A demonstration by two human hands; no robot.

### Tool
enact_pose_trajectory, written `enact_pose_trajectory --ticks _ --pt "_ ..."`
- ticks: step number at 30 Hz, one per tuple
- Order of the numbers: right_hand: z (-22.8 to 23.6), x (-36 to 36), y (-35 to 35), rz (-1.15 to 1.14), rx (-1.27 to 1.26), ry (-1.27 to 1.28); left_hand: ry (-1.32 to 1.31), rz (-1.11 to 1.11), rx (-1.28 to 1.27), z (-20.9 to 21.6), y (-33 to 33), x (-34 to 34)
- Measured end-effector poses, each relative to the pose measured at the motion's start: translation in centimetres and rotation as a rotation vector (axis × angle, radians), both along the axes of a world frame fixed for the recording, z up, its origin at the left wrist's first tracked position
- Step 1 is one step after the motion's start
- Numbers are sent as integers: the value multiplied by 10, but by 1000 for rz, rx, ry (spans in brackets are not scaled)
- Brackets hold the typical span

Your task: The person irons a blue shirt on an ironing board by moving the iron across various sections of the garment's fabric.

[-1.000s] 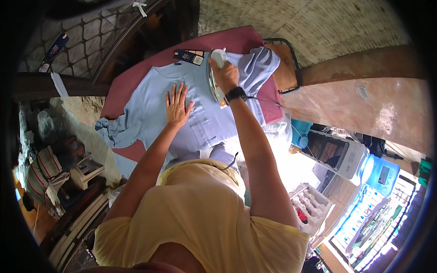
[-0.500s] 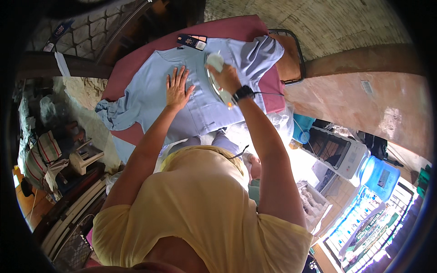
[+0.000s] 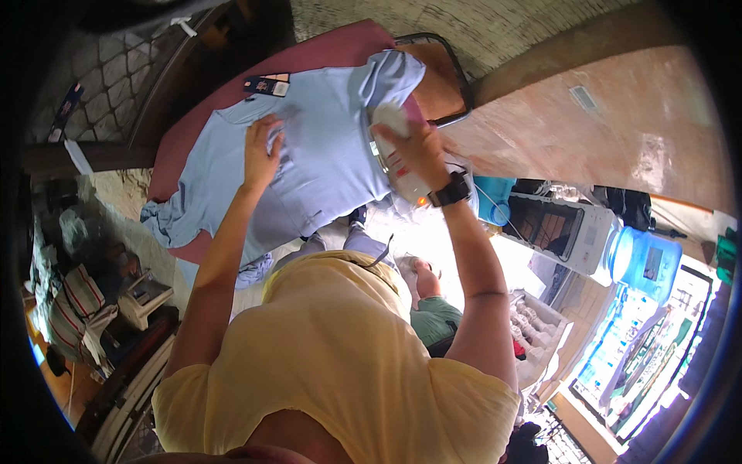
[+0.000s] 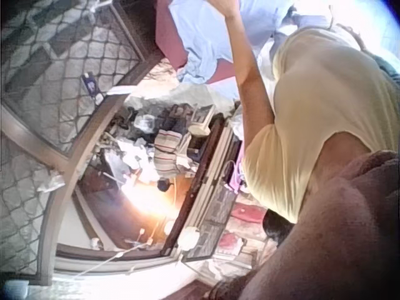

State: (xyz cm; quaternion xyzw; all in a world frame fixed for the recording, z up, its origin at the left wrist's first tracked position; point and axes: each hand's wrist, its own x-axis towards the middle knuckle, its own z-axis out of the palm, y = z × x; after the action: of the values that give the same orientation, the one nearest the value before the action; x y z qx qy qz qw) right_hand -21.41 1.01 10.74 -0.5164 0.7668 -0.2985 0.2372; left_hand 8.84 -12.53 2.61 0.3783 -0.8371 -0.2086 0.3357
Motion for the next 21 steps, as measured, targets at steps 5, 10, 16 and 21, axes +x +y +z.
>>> enact_pose_trajectory --ticks 5,10,16,21 --pt "-6 -109 -46 -363 220 -107 -56 -277 87 -8 51 -65" --pt "-65 -178 -102 -323 160 85 44 -192 147 -7 83 -59" --pt "-93 -200 -144 -314 305 8 49 365 125 -23 113 61" --pt "-94 -196 -161 -225 254 176 83 1097 161 -93 172 200"
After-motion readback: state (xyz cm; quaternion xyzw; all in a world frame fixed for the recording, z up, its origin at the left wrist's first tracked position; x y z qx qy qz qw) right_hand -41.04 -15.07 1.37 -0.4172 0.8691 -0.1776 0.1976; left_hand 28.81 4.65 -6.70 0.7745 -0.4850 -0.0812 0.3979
